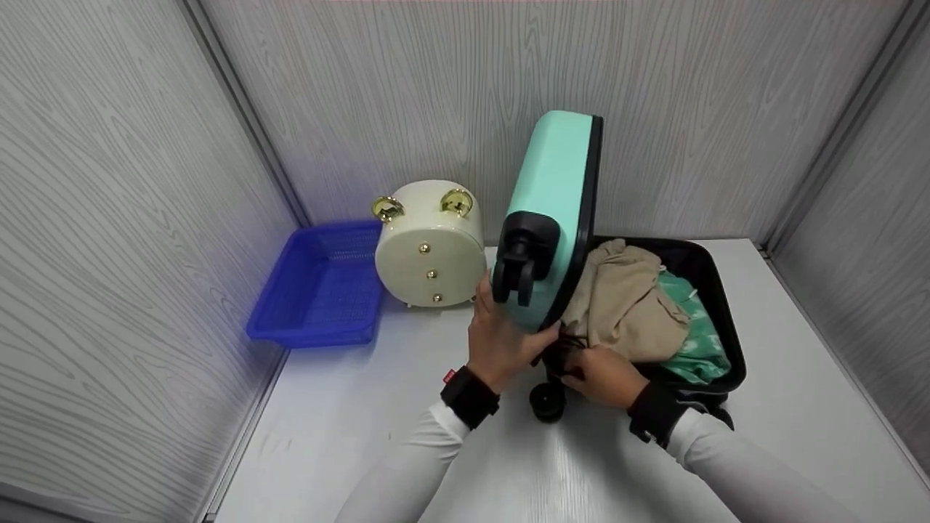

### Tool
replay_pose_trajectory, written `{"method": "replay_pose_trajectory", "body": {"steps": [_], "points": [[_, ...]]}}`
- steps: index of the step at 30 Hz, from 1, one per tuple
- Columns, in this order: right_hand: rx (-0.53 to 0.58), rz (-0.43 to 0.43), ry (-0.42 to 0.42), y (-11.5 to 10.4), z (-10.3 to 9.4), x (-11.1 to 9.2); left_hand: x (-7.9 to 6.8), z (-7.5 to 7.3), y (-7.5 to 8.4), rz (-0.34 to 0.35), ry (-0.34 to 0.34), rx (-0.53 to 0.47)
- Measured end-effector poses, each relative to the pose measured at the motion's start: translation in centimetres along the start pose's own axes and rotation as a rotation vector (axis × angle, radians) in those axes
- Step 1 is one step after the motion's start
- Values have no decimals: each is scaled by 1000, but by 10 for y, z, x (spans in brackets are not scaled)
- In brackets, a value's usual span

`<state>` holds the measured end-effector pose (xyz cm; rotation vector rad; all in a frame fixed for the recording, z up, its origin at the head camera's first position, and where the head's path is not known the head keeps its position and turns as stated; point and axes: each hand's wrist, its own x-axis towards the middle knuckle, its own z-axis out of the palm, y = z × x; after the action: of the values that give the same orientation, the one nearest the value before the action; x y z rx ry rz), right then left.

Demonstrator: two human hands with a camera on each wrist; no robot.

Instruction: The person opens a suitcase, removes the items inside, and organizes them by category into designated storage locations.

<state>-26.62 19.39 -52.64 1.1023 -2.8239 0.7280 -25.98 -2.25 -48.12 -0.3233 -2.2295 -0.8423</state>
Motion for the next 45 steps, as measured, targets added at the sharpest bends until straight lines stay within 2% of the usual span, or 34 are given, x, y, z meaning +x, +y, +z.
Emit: {"method": "replay_pose_trajectory", "body": {"steps": [3,7,10,13,16,22,24,29,32,37,41,45], "points": [[-134,-15,73,0,10,-4,-1,1,-1,-25,-3,-28],[-292,-32,163,1,22,-8,1,2,1,-2,7,-37],[-361,-81,220,0,27,-9,2,2,5,16,24,-16],[-384,-104,254,0,27,-14,1,1,8,11,29,-11],[-386,-76,258,3,23,-23,1,2,12,-16,0,-48],[-353,7,222,13,10,-42,0,12,17,-167,-73,-209],[-341,44,216,17,6,-50,-2,18,19,-186,-66,-248],[-333,145,202,31,-6,-69,-8,36,22,-144,5,-374],[-305,198,203,40,-14,-78,-13,44,25,-171,20,-457],[-266,261,206,57,-23,-94,-22,51,25,-306,-1,-560],[-270,277,210,66,-27,-104,-28,57,22,-416,3,-656],[-294,270,223,75,-23,-108,-36,67,12,-474,27,-754]]}}
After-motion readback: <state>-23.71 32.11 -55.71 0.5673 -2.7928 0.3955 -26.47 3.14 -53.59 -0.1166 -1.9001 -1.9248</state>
